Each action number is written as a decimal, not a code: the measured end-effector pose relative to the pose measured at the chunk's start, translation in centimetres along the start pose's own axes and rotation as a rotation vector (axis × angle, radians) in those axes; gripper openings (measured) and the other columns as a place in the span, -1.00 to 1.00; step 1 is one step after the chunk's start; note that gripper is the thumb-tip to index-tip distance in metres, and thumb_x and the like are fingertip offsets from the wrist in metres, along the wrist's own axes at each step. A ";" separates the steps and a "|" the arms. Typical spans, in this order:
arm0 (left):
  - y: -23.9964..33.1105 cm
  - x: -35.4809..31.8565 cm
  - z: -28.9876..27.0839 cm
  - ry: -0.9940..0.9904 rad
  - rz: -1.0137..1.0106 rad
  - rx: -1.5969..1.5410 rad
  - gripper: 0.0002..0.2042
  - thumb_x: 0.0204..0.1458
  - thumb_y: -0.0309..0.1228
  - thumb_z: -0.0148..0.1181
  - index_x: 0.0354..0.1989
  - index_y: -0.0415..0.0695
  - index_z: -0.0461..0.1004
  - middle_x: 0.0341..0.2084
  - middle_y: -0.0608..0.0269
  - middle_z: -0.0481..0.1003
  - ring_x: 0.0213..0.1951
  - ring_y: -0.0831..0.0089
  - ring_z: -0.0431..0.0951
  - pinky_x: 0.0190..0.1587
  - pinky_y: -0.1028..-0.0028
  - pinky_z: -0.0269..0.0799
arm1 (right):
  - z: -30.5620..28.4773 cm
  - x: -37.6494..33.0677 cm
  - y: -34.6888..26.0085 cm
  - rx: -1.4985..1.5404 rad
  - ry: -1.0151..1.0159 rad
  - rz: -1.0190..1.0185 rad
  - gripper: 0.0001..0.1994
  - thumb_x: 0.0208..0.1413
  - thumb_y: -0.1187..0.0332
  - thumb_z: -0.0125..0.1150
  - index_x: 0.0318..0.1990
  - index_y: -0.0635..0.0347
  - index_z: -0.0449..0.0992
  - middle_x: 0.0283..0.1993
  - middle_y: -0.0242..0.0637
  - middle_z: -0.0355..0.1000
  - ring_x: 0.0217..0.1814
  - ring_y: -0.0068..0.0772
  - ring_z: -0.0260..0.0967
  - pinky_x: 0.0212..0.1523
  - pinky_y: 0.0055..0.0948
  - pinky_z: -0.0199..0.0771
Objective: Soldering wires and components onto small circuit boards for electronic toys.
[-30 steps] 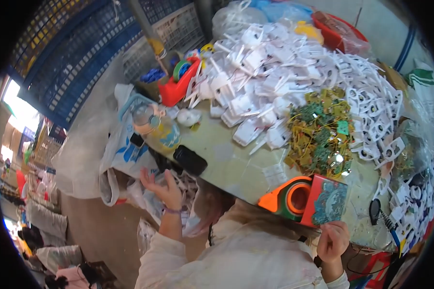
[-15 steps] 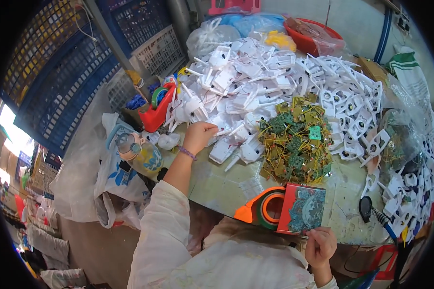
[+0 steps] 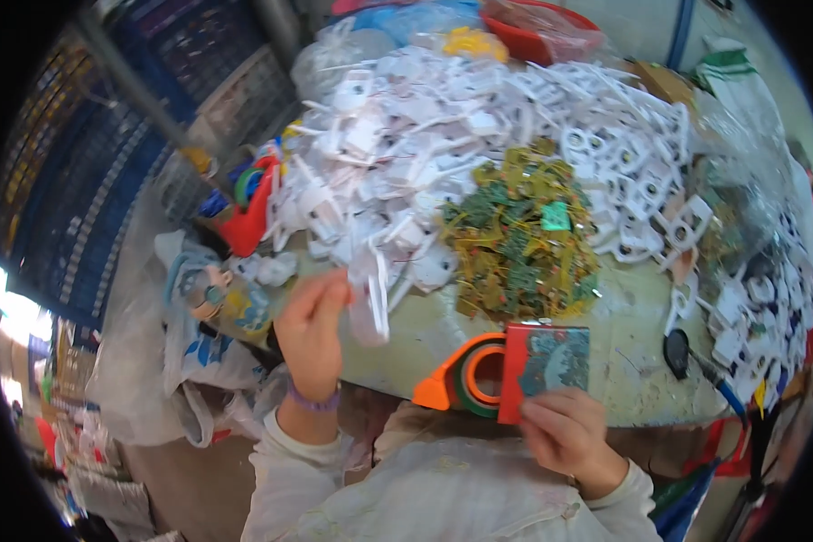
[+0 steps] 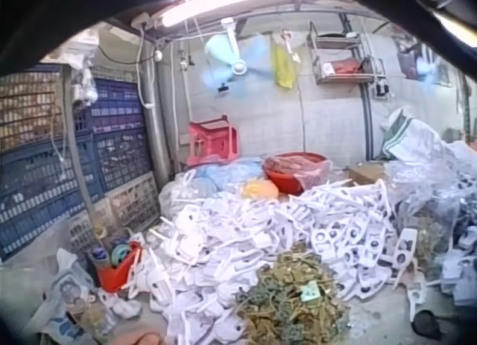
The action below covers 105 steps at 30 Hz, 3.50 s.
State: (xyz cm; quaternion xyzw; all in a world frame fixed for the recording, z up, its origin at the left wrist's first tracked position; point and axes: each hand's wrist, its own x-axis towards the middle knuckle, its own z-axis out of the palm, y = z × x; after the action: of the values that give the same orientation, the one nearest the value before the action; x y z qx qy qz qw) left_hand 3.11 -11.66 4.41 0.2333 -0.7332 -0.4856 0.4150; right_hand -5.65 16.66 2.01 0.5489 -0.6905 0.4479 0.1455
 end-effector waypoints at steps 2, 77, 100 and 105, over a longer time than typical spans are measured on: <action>-0.1 -2.7 0.8 -0.165 0.257 0.196 -0.84 -0.02 -0.60 0.18 -0.23 -0.24 0.56 -0.41 0.22 0.53 -0.40 0.47 0.53 -0.32 0.52 0.42 | 1.0 0.7 0.3 0.018 -0.040 -0.046 -0.68 -0.20 0.50 0.37 -0.18 0.20 0.53 -0.25 -0.28 0.49 -0.33 -0.30 0.48 -0.36 -0.41 0.51; -0.6 -3.2 3.4 -1.140 0.591 0.142 -0.70 -0.19 -0.62 0.24 -0.23 -0.04 0.56 -0.27 0.34 0.50 -0.21 0.28 0.47 -0.19 0.33 0.38 | -1.7 -2.5 2.3 0.395 0.226 0.882 -0.82 -0.06 0.53 0.30 -0.25 0.17 0.52 -0.33 -0.35 0.47 -0.19 -0.46 0.34 -0.04 -0.43 0.26; 0.2 -5.0 6.5 -1.173 0.492 -0.040 -0.85 -0.15 -0.43 0.33 -0.37 -0.05 0.55 -0.49 0.36 0.52 -0.41 0.36 0.48 -0.31 0.39 0.35 | 0.6 -2.1 -1.1 -0.027 0.011 0.111 -0.69 -0.31 0.35 0.48 -0.31 0.12 0.56 -0.33 -0.43 0.44 -0.30 -0.37 0.34 -0.21 -0.32 0.31; 0.9 -6.5 7.0 -1.028 0.037 -0.095 -0.84 -0.17 -0.50 0.34 -0.36 -0.10 0.55 -0.56 0.33 0.51 -0.51 0.38 0.47 -0.44 0.43 0.33 | 1.2 -2.2 -0.9 -0.081 0.051 0.057 -0.67 -0.32 0.36 0.48 -0.30 0.12 0.57 -0.36 -0.42 0.45 -0.32 -0.37 0.34 -0.25 -0.34 0.31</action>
State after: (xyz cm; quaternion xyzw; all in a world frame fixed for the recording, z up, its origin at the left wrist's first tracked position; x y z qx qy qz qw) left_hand 0.88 -2.83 1.45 -0.0678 -0.8235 -0.5629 0.0198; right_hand -3.70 17.07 0.21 0.5111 -0.7195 0.4375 0.1722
